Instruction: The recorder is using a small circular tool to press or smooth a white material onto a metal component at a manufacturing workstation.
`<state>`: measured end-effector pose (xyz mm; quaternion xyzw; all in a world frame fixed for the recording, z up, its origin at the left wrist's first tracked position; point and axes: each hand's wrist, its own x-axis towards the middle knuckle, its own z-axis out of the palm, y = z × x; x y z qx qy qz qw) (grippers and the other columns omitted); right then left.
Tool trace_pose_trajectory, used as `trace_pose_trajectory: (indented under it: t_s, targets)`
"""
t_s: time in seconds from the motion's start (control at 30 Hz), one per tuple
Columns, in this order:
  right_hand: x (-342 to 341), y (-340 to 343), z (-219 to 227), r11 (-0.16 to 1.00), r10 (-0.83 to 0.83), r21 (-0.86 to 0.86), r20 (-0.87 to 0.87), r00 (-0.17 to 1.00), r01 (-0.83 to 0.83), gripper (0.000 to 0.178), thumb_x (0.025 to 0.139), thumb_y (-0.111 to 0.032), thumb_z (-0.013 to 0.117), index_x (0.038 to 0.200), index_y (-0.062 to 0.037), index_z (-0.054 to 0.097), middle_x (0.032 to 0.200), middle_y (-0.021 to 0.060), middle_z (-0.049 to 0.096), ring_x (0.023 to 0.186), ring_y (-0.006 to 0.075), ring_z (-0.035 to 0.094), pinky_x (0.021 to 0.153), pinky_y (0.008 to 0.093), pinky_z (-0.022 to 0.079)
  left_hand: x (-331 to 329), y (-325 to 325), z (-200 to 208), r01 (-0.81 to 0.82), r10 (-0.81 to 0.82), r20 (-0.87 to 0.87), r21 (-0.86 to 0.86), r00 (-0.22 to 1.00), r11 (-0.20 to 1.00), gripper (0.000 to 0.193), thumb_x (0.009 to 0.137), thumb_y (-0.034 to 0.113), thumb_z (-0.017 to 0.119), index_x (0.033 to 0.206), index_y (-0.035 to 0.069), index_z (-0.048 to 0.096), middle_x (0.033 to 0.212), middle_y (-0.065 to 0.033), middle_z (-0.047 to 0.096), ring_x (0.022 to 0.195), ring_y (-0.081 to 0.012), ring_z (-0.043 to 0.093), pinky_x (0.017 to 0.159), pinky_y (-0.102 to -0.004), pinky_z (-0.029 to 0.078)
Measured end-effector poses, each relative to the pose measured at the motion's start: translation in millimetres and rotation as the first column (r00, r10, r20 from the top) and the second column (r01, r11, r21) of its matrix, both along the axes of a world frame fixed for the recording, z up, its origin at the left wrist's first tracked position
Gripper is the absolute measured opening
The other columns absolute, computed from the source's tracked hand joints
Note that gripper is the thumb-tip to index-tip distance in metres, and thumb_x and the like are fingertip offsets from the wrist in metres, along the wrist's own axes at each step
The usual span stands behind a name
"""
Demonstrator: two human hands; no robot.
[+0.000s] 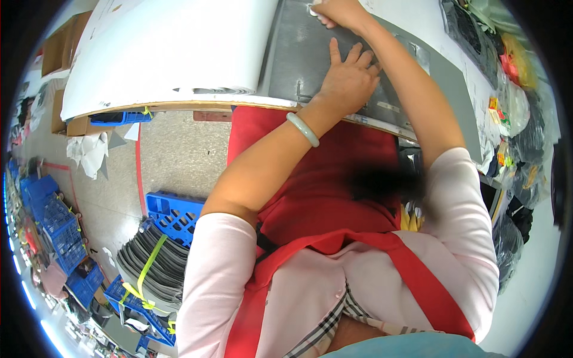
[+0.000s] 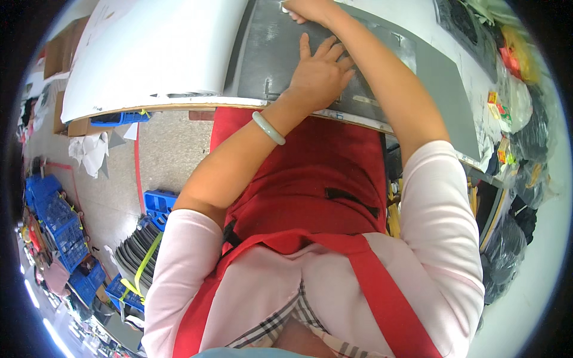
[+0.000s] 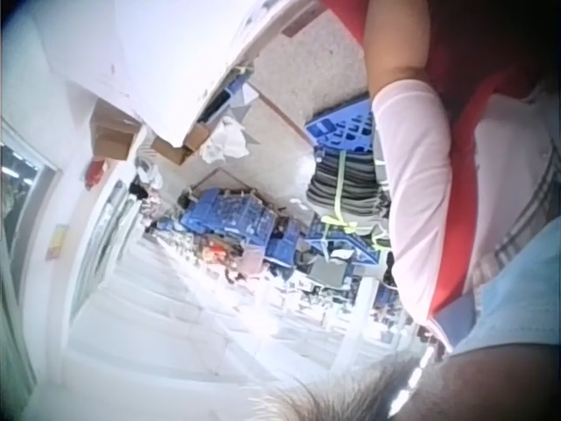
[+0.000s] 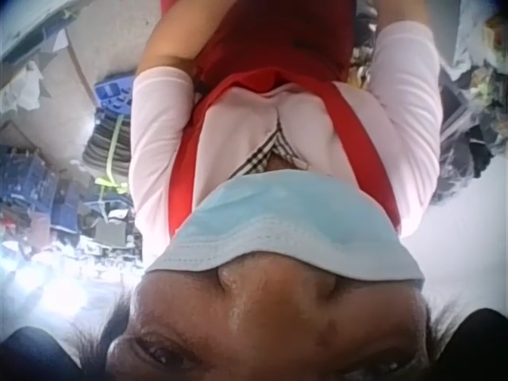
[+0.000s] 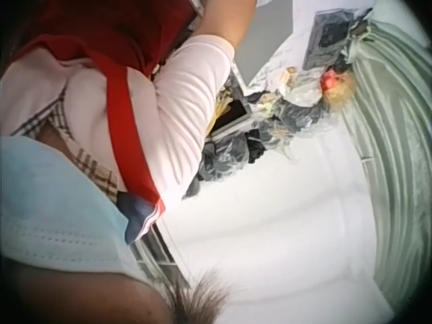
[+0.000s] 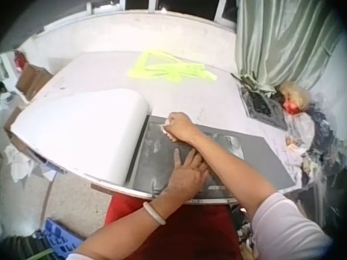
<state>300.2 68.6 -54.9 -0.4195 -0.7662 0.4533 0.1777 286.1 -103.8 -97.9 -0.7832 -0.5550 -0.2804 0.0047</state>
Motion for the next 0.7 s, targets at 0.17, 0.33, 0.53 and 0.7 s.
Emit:
trace_pose_trajectory:
  t_s: [0.17, 0.33, 0.53, 0.7]
  targets:
    - [28.5, -66.6, 29.5, 0.995, -0.082, -0.052, -0.007, 0.997, 0.082, 0.013, 0.091, -0.010, 0.066, 0.087, 0.0015, 0.066, 0.071, 0.0128, 0.069, 0.059, 0.0187, 0.066, 0.052, 0.0306, 0.053, 7.7, 4.2, 0.2, -0.017, 0.015, -0.057, -0.029, 0.998, 0.999, 0.038, 0.099, 0.031, 0.059, 0.134, 0.016, 0.065, 0.143, -0.0104, 0.055, 0.143, -0.0301, 0.042, 0.113, -0.0751, 0.021]
    - [34.5, -127.1, 35.3, 0.980, 0.120, -0.170, 0.123, 0.985, -0.099, 0.019, 0.094, -0.022, 0.067, 0.095, -0.0028, 0.065, 0.070, 0.0018, 0.063, 0.058, 0.0097, 0.058, 0.050, 0.0275, 0.047, 21.4, 2.5, -13.7, -0.034, 0.045, 0.027, -0.337, 0.999, 0.941, 0.047, 0.098, 0.033, 0.057, 0.143, 0.020, 0.057, 0.153, -0.0124, 0.049, 0.148, -0.0302, 0.040, 0.115, -0.0713, 0.022]
    - [17.6, -143.4, 13.9, 0.964, 0.253, 0.012, 0.253, 0.934, -0.265, 0.019, 0.093, -0.021, 0.067, 0.095, -0.0023, 0.064, 0.069, 0.0048, 0.064, 0.057, 0.0123, 0.059, 0.048, 0.0298, 0.046, 14.1, -8.5, -19.1, -0.088, 0.088, -0.059, 0.006, 0.994, 0.996, 0.049, 0.099, 0.037, 0.053, 0.145, 0.021, 0.053, 0.157, -0.0120, 0.045, 0.151, -0.0311, 0.035, 0.118, -0.0665, 0.024]
    - [20.6, -140.5, 17.8, 0.931, 0.366, -0.172, 0.410, 0.836, -0.323, 0.019, 0.093, -0.023, 0.068, 0.098, -0.0054, 0.066, 0.070, 0.0070, 0.067, 0.061, 0.0163, 0.063, 0.061, 0.0352, 0.051, 13.6, -7.4, -15.0, -0.076, 0.075, -0.034, -0.024, 0.997, 0.997, 0.049, 0.096, 0.040, 0.055, 0.141, 0.020, 0.057, 0.150, -0.0118, 0.049, 0.147, -0.0321, 0.038, 0.114, -0.0725, 0.022]
